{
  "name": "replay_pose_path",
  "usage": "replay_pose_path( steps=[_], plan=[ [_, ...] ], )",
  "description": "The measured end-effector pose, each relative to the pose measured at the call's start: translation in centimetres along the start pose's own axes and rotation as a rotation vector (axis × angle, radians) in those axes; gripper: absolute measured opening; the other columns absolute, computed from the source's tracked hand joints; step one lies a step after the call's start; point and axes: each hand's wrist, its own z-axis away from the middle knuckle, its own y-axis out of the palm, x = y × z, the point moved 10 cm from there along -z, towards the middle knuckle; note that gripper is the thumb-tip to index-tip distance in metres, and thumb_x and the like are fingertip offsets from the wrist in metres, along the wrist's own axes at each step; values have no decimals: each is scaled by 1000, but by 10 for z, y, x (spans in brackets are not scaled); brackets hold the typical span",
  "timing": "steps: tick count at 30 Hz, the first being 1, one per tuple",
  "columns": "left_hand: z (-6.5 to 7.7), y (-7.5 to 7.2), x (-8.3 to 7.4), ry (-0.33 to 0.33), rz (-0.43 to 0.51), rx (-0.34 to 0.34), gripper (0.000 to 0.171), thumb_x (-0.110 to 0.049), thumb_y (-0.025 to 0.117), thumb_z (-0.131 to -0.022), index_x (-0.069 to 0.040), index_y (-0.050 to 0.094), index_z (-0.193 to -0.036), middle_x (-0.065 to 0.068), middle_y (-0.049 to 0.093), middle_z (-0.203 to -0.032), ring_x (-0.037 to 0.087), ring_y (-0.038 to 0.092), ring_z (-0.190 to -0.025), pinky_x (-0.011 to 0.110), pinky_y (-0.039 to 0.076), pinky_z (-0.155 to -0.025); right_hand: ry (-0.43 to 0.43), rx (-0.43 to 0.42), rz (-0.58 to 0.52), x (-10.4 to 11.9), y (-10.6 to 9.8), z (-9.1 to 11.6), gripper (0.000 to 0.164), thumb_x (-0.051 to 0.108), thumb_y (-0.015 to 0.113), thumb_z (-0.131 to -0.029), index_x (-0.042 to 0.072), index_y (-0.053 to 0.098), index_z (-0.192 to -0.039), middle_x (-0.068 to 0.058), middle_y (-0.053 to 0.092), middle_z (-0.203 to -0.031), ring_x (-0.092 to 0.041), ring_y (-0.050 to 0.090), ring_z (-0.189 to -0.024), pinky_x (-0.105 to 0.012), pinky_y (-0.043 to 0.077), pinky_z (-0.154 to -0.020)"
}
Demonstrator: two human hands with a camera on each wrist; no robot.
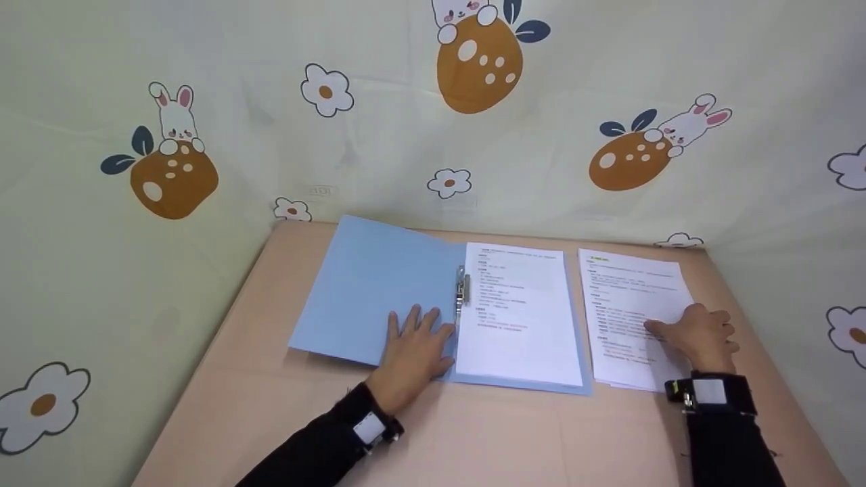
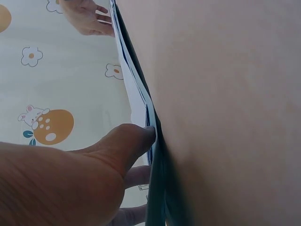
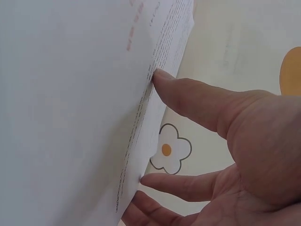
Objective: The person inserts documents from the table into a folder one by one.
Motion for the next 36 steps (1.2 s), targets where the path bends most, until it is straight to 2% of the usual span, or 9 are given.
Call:
replay_pose_path(
  steps=[9,19,25,31,36],
  plan=[
    [-1,1,0,-4,-7,4,55,-45,85,-107,-22,71,-155,16,59,-176,52,48,-169,85,35,-136,20,-30,-15,-4,-2,-3,85,36,88,-98,-33,55,-134,-45,41,-118,-55,43,-106,-74,42,-90],
    [0,1,0,-6,-5,-4,55,-45,86,-106,-22,72,-154,16,60,-174,52,49,-168,85,36,-135,24,-42,-25,0,-2,1,90,35,89,-99,-33,46,-139,-51,43,-123,-56,44,-107,-72,40,-91],
    [-1,3,1,-11,-2,9,56,-45,86,-106,-23,72,-155,16,59,-175,52,48,-169,85,34,-136,40,-68,-35,0,-3,5,91,35,89,-100,-30,39,-141,-57,42,-134,-59,46,-111,-75,41,-94],
    [0,2,0,-8,-1,7,55,-44,86,-106,-23,72,-155,16,59,-176,51,48,-169,84,34,-136,53,-89,-33,-1,-4,4,92,34,88,-100,-30,35,-141,-58,42,-134,-64,47,-117,-76,41,-96],
    [0,-1,-1,2,-18,-7,54,-42,86,-106,-22,72,-154,15,60,-174,51,50,-167,84,37,-135,43,-105,-31,-1,-5,3,83,29,85,-102,-29,38,-138,-58,46,-133,-68,49,-121,-72,39,-93]
  ],
)
